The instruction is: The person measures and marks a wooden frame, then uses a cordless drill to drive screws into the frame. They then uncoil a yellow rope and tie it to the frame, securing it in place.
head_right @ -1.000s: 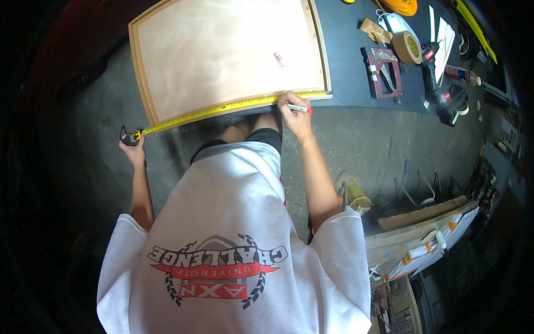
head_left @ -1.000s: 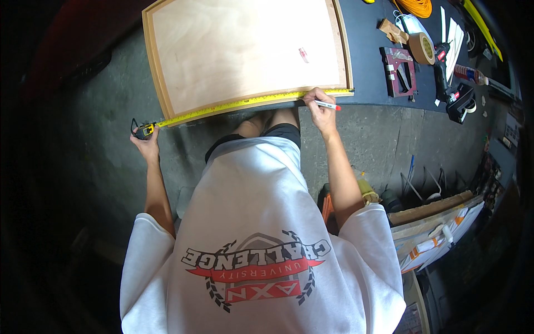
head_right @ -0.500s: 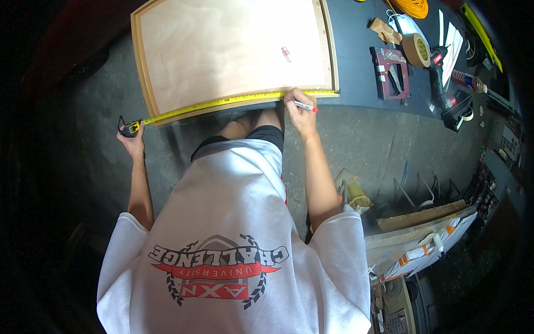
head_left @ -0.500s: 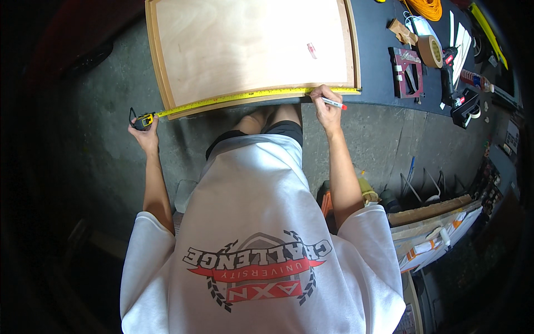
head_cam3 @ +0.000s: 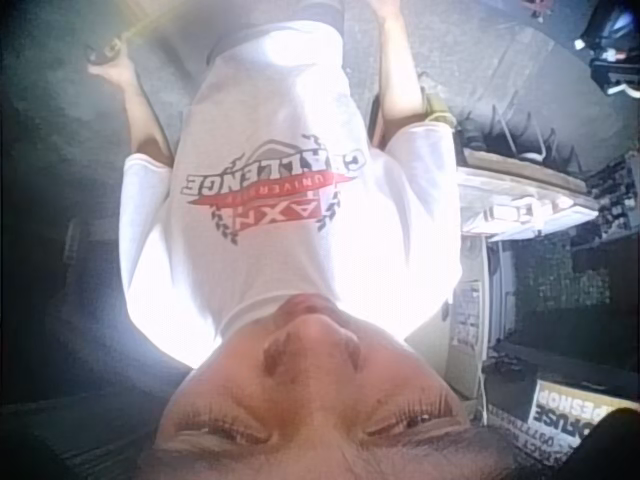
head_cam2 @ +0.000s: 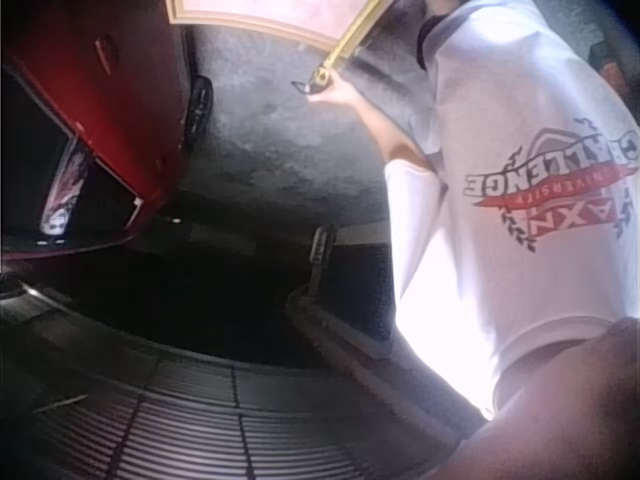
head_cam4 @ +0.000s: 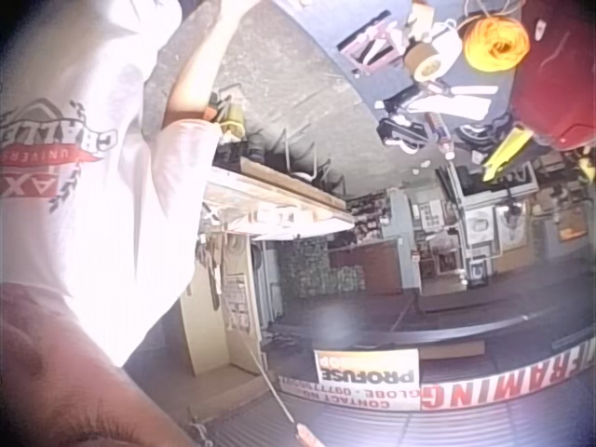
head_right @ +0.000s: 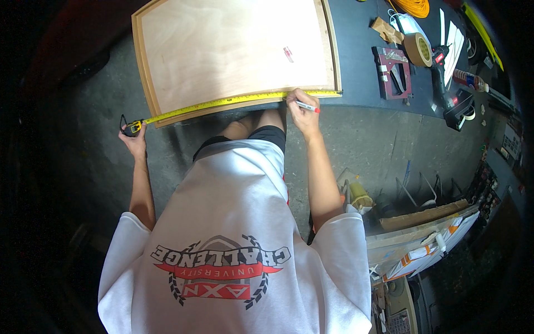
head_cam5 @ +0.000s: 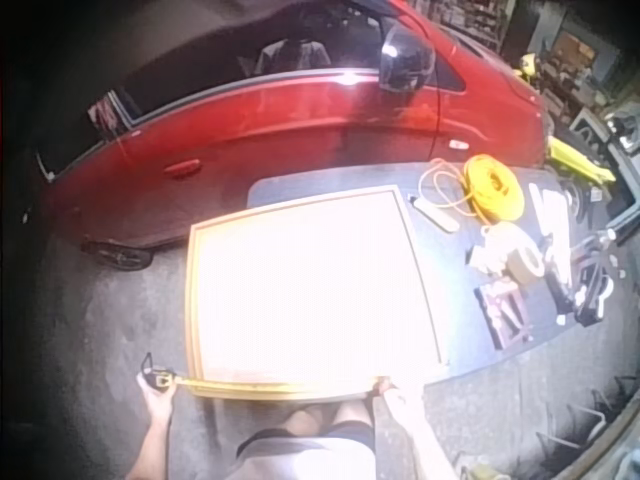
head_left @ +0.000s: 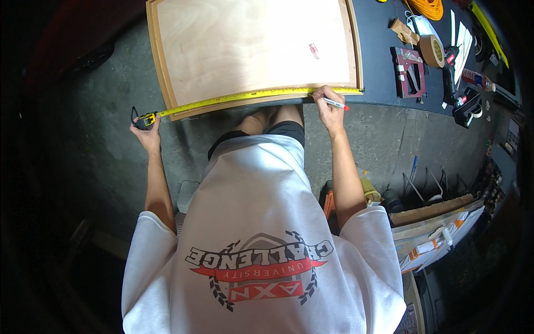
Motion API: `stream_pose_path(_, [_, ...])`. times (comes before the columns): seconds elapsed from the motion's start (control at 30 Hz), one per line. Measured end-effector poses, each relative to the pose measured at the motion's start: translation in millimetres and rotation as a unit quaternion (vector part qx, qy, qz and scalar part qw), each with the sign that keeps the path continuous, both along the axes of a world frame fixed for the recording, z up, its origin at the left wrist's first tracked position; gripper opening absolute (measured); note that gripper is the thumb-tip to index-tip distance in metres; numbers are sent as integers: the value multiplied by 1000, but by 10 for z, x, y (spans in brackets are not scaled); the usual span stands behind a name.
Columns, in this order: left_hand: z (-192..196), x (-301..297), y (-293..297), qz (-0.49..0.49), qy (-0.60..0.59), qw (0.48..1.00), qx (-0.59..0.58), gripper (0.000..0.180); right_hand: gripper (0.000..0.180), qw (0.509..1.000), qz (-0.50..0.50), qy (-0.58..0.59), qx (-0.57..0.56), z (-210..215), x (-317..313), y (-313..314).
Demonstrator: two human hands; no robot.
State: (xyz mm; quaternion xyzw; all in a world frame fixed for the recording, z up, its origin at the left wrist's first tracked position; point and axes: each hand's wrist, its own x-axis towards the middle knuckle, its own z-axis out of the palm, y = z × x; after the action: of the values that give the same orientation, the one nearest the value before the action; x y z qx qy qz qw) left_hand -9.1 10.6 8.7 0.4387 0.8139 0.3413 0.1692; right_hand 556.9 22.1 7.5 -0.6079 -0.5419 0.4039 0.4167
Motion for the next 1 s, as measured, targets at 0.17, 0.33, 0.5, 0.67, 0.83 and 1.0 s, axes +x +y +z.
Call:
stream_pose_path(0.17, [-40, -31, -3, -3, -21, 1000, 12, 81, 8, 1000, 1, -1, 0, -10, -4, 5])
stream_pose_path(0.33, [-107, -99, -7, 7, -38, 999, 7, 80, 9, 1000, -1, 4, 15, -13, -12, 10])
stream_pose_path(0.5, [-105, -82, 2, 2, -69, 997, 23, 79, 7, 1000, -4, 13, -2, -12, -11, 9])
stream_pose_path(0.67, [-70, -56, 19, -12, -40, 999, 22, 79, 12, 981, -144, 129, -25, 36, 45, 1])
stream_pose_path(0.83, [-178, -91, -2, 1, -113, 993, 48, 75, 27, 924, -356, -110, 84, 138, 476, 24])
stream_pose_path(1.0, [-300, -171, -30, -14, -125, 990, 68, 73, 26, 968, -177, -159, -79, 87, 891, -28])
